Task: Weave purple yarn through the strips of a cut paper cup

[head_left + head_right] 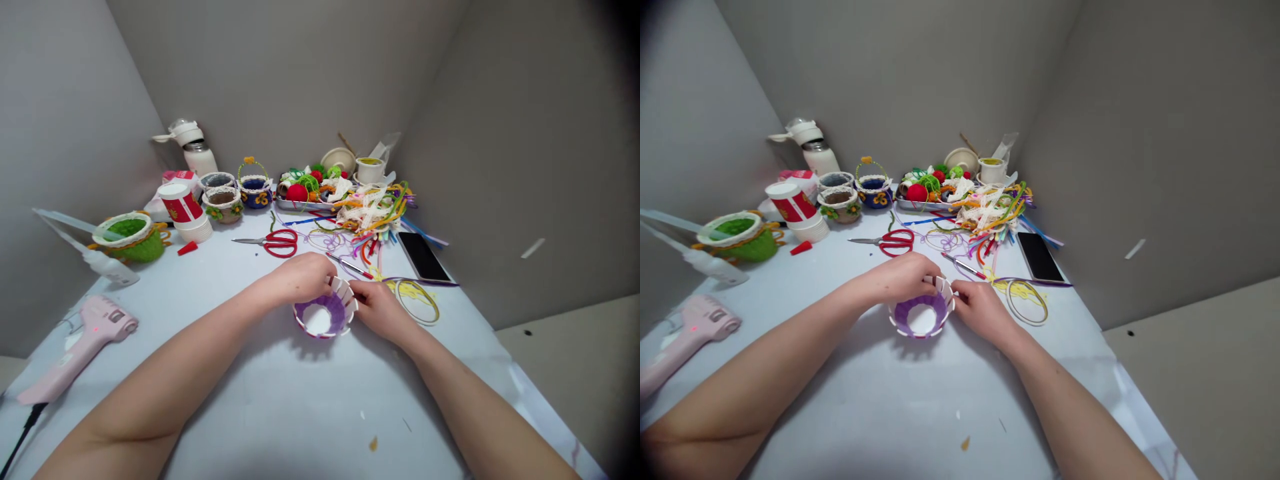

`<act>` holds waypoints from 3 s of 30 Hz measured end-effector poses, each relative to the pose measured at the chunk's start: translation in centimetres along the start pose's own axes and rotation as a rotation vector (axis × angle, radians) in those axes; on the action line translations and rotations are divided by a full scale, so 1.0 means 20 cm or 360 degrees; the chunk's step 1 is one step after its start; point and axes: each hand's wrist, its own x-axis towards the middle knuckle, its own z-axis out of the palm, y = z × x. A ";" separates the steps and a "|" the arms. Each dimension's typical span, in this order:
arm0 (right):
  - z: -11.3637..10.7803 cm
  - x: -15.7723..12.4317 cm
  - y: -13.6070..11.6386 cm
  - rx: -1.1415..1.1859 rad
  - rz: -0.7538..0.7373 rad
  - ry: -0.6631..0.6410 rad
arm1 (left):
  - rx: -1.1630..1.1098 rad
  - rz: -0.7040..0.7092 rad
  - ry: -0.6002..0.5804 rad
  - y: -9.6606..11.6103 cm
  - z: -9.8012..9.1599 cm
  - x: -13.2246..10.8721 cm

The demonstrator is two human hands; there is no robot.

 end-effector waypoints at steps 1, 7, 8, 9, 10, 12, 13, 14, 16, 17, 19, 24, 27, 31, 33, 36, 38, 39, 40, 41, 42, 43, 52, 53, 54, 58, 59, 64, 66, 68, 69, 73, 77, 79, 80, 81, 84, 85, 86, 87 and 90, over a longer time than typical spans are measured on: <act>-0.01 0.00 0.00 -0.0009 -0.0001 -0.0004 | -0.0019 -0.0027 0.0007 0.00 0.00 0.00; -0.13 -0.03 -0.01 0.0132 0.0074 -0.0069 | -0.0044 -0.0127 0.0074 0.00 -0.01 0.00; -0.14 -0.03 -0.01 0.0172 0.0103 -0.0065 | -0.0041 -0.0134 0.0078 0.00 -0.01 0.00; -0.16 -0.04 -0.01 0.0215 0.0126 -0.0048 | -0.0038 -0.0142 0.0079 0.00 -0.01 0.00; -0.17 -0.04 -0.01 0.0256 0.0143 -0.0024 | -0.0034 -0.0152 0.0075 0.00 -0.01 0.01; -0.18 -0.05 -0.01 0.0325 0.0152 0.0038 | -0.0026 -0.0170 0.0065 0.00 -0.01 0.01; -0.18 -0.05 -0.01 0.0354 0.0150 0.0063 | -0.0020 -0.0170 0.0068 0.00 0.00 0.01; -0.18 -0.05 -0.02 0.0377 0.0152 0.0083 | -0.0012 -0.0162 0.0073 0.00 0.00 0.01; -0.19 -0.04 -0.03 0.0399 0.0168 0.0112 | 0.0007 -0.0142 0.0081 0.01 0.00 0.00; -0.19 -0.04 -0.04 0.0401 0.0178 0.0131 | 0.0016 -0.0139 0.0079 0.01 0.00 0.00; -0.19 -0.03 -0.07 0.0385 0.0192 0.0172 | 0.0035 -0.0146 0.0067 0.01 0.01 0.00; -0.19 0.01 -0.15 0.0298 0.0150 0.0193 | 0.0094 -0.0145 0.0094 0.02 0.01 0.00; -0.18 0.02 -0.18 0.0256 0.0104 0.0178 | 0.0114 -0.0130 0.0091 0.02 0.01 0.00; -0.17 0.03 -0.20 0.0199 0.0055 0.0152 | 0.0120 -0.0125 0.0106 0.02 0.01 0.00; -0.18 0.02 -0.20 0.0172 0.0033 0.0110 | 0.0122 -0.0114 0.0092 0.02 0.01 0.00; -0.20 0.01 -0.18 0.0140 0.0005 -0.0023 | 0.0115 -0.0112 0.0070 0.02 0.01 0.00; -0.22 -0.01 -0.15 0.0118 0.0007 -0.0071 | 0.0113 -0.0127 0.0059 0.02 0.01 0.00; -0.23 -0.01 -0.14 0.0111 0.0014 -0.0082 | 0.0113 -0.0135 0.0056 0.02 0.01 0.00; -0.24 -0.02 -0.12 0.0108 0.0024 -0.0088 | 0.0112 -0.0142 0.0054 0.01 0.01 0.00; -0.24 -0.03 -0.11 0.0108 0.0038 -0.0096 | 0.0109 -0.0146 0.0053 0.01 0.01 0.00; -0.25 -0.03 -0.09 0.0111 0.0058 -0.0104 | 0.0106 -0.0147 0.0053 0.01 0.01 0.01; -0.25 -0.04 -0.08 0.0119 0.0081 -0.0104 | 0.0103 -0.0146 0.0053 0.01 0.01 0.01; -0.26 -0.05 0.04 0.0245 0.0187 -0.0142 | 0.0063 -0.0152 0.0065 0.02 0.01 0.00; -0.25 -0.05 0.04 0.0214 0.0187 -0.0195 | 0.0058 -0.0154 0.0071 0.02 0.01 0.00; -0.24 -0.05 0.05 0.0163 0.0175 -0.0265 | 0.0057 -0.0158 0.0077 0.01 0.01 0.00; -0.16 -0.05 0.03 -0.0078 0.0064 -0.0436 | 0.0082 -0.0189 0.0066 0.01 0.01 0.00; -0.14 -0.04 0.02 -0.0104 0.0043 -0.0413 | 0.0094 -0.0201 0.0055 0.01 0.00 -0.01; -0.11 -0.03 -0.02 -0.0106 -0.0011 -0.0309 | 0.0137 -0.0202 -0.0067 0.03 -0.06 -0.05; -0.11 -0.02 -0.03 -0.0088 -0.0021 -0.0302 | 0.0145 -0.0194 -0.0131 0.04 -0.08 -0.07; -0.10 -0.03 -0.03 -0.0070 -0.0037 -0.0285 | 0.0142 -0.0179 -0.0154 0.03 -0.10 -0.08; -0.10 -0.03 -0.03 -0.0064 -0.0043 -0.0274 | 0.0124 -0.0150 -0.0138 0.03 -0.10 -0.08; -0.07 -0.03 -0.04 -0.0073 -0.0049 -0.0251 | -0.0023 0.0075 -0.0049 0.01 -0.07 -0.06; -0.05 -0.02 -0.04 -0.0106 -0.0059 -0.0237 | -0.0034 0.0140 -0.0073 0.00 -0.02 -0.01; -0.06 -0.02 -0.03 -0.0082 -0.0065 -0.0239 | -0.0014 0.0133 -0.0050 0.00 -0.01 0.00; -0.08 -0.02 -0.02 -0.0061 -0.0062 -0.0251 | -0.0008 0.0120 -0.0040 -0.01 -0.01 0.00; -0.09 -0.02 -0.01 -0.0041 -0.0049 -0.0264 | -0.0005 0.0099 -0.0033 -0.01 -0.01 0.00; -0.14 -0.03 0.02 -0.0020 0.0037 -0.0274 | -0.0043 0.0018 -0.0028 -0.02 -0.01 0.01; -0.16 -0.03 0.03 -0.0014 0.0063 -0.0262 | -0.0065 -0.0001 -0.0026 -0.02 -0.01 0.01; -0.18 -0.04 0.03 -0.0003 0.0087 -0.0250 | -0.0086 -0.0008 -0.0022 -0.02 -0.01 0.01; -0.19 -0.04 0.04 0.0017 0.0113 -0.0241 | -0.0105 -0.0010 -0.0016 -0.02 -0.01 0.01; -0.22 -0.05 0.05 0.0084 0.0178 -0.0236 | -0.0112 -0.0029 0.0000 -0.01 0.00 0.01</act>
